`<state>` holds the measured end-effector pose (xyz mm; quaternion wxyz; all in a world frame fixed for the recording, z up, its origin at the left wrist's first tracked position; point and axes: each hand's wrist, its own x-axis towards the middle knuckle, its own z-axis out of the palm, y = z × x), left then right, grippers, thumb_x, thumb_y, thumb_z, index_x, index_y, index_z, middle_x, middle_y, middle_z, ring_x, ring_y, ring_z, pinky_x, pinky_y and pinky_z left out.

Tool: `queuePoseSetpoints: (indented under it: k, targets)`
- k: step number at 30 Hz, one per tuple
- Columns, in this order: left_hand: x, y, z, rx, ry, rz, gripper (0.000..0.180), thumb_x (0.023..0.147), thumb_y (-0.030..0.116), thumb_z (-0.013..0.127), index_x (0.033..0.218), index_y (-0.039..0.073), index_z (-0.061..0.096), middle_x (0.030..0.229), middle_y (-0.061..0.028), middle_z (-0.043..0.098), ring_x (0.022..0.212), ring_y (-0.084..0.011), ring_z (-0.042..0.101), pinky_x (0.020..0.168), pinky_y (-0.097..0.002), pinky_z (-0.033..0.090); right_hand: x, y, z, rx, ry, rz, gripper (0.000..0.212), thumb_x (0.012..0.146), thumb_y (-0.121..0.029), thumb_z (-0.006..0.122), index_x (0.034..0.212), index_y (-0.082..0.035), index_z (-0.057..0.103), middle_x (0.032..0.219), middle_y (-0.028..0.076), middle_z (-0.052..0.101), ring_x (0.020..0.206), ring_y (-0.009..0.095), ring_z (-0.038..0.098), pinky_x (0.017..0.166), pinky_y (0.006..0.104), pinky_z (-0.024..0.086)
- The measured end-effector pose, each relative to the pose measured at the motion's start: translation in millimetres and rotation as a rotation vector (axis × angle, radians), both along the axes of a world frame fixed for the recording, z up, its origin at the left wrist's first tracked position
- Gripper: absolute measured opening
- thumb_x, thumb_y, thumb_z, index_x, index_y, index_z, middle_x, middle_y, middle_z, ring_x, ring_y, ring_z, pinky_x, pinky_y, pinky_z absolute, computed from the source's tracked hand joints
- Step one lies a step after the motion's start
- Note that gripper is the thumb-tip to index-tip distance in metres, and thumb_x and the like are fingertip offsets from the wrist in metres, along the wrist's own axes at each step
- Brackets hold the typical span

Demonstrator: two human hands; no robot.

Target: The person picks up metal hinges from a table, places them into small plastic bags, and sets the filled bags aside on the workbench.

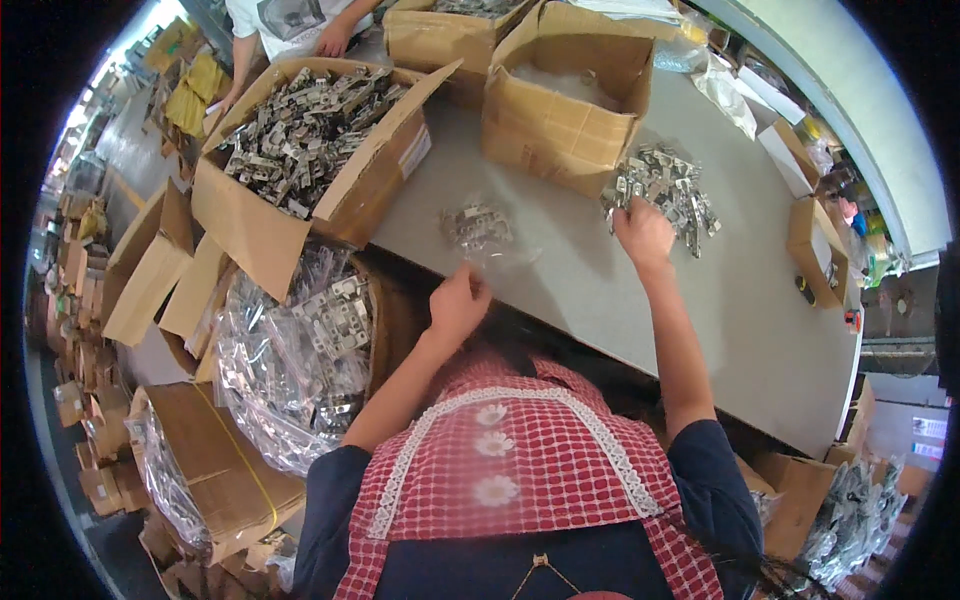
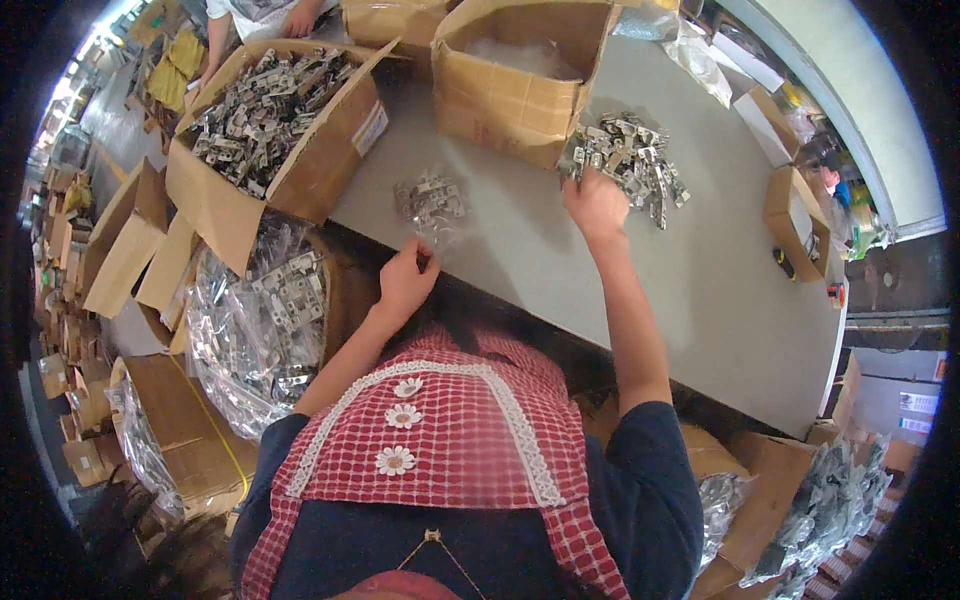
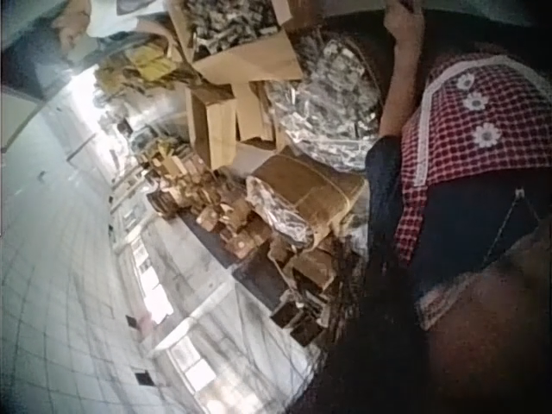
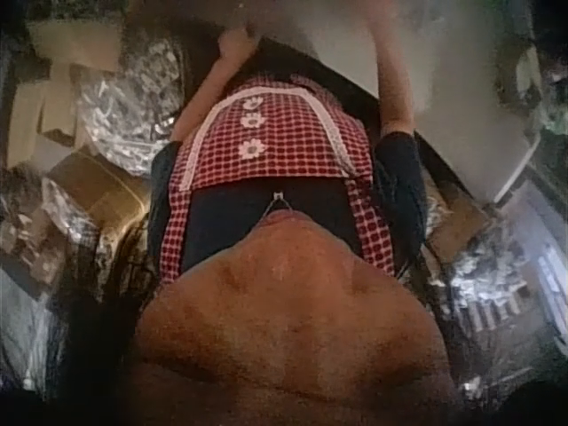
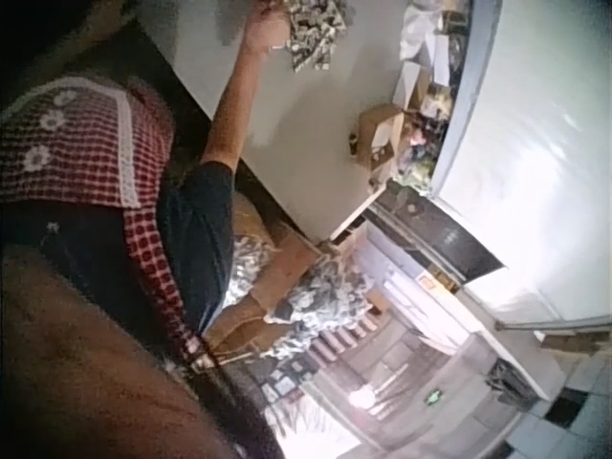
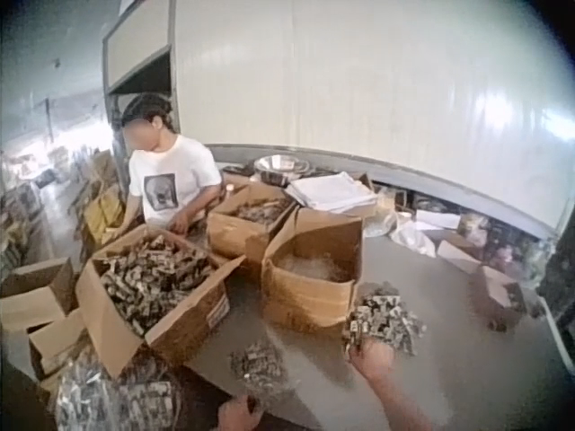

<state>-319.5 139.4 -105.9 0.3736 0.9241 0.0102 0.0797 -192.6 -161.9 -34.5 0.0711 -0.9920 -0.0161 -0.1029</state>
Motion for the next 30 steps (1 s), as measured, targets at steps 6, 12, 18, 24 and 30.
queuePoseSetpoints:
  k: [6,12,18,24,30]
  targets:
    - [-2.7,-9.6,-2.2,0.03,0.015,0.02,0.021,0.079,0.017,0.067,0.092,0.006,0.055,0.074,-0.0131,0.066,0.069,-0.0343,0.065,0.062,-0.0449,0.052,-62.3,3.3,14.5,0.86,0.581,0.011,0.025,0.079,-0.024,0.058,0.072,-0.001,0.063,0.065,0.008,0.063,0.055,0.018,0.057,0.049,0.033,0.042]
    - [-4.7,-20.1,17.2,0.017,0.021,-0.006,0.021,0.082,0.019,0.068,0.09,0.005,0.053,0.075,-0.0134,0.067,0.072,-0.034,0.067,0.062,-0.0428,0.052,-97.1,51.2,-35.7,1.538,0.725,-0.198,0.019,0.084,-0.017,0.06,0.082,0.001,0.065,0.069,0.01,0.065,0.053,0.015,0.056,0.049,0.0286,0.044]
    - [-9.8,-25.7,8.7,0.059,-0.009,-0.039,0.02,0.082,0.02,0.065,0.089,0.005,0.055,0.076,-0.0146,0.066,0.07,-0.0353,0.065,0.063,-0.0454,0.052,-112.0,86.2,-51.1,1.59,0.925,-0.103,0.021,0.088,-0.015,0.06,0.098,0.002,0.065,0.081,0.013,0.069,0.063,0.019,0.064,0.059,0.0319,0.054]
    - [-8.8,-27.4,9.6,0.069,-0.023,-0.12,0.019,0.082,0.018,0.066,0.092,0.005,0.055,0.078,-0.0157,0.066,0.074,-0.0376,0.065,0.064,-0.0457,0.051,-81.6,96.3,-64.8,1.435,0.873,0.101,0.017,0.091,-0.019,0.06,0.085,-0.003,0.064,0.067,0.002,0.056,0.052,0.012,0.049,0.046,0.0275,0.037]
    - [-16.9,-16.9,-0.2,-0.262,0.244,-0.037,0.029,0.092,0.03,0.064,0.103,0.004,0.062,0.087,-0.0145,0.071,0.075,-0.0263,0.07,0.066,-0.0366,0.054,-69.8,100.0,-63.8,1.14,0.803,0.295,0.019,0.092,-0.021,0.058,0.085,-0.004,0.061,0.062,0.0,0.053,0.048,0.011,0.048,0.041,0.0277,0.036]
